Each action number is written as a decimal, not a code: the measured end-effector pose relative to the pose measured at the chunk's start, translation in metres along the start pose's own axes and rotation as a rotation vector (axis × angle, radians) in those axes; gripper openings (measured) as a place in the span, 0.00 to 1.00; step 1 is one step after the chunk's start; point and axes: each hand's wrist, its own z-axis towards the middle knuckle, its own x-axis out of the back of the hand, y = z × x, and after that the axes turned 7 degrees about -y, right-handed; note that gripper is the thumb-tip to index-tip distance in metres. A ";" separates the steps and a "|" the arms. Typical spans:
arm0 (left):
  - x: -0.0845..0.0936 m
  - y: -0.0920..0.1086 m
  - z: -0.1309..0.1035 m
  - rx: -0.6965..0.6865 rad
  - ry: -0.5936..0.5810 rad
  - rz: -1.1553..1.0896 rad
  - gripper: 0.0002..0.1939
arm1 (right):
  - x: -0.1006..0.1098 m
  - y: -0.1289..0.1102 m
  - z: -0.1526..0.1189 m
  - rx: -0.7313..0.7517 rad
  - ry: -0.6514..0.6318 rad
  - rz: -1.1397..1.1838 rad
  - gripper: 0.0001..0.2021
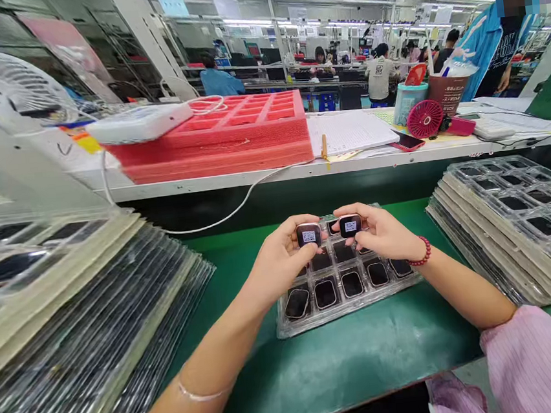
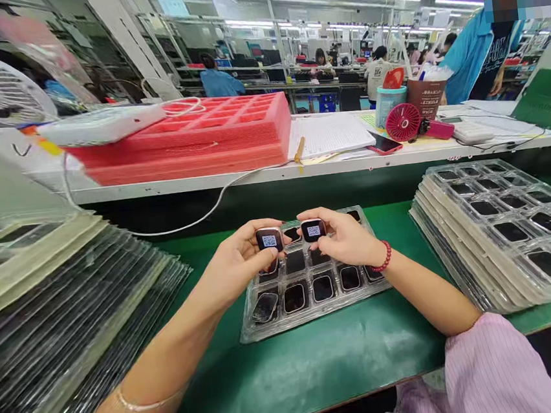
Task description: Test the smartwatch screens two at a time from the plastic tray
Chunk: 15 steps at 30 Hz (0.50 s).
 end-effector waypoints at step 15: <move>0.016 -0.004 0.003 0.246 0.014 -0.245 0.33 | 0.021 -0.003 0.008 -0.141 -0.063 0.581 0.30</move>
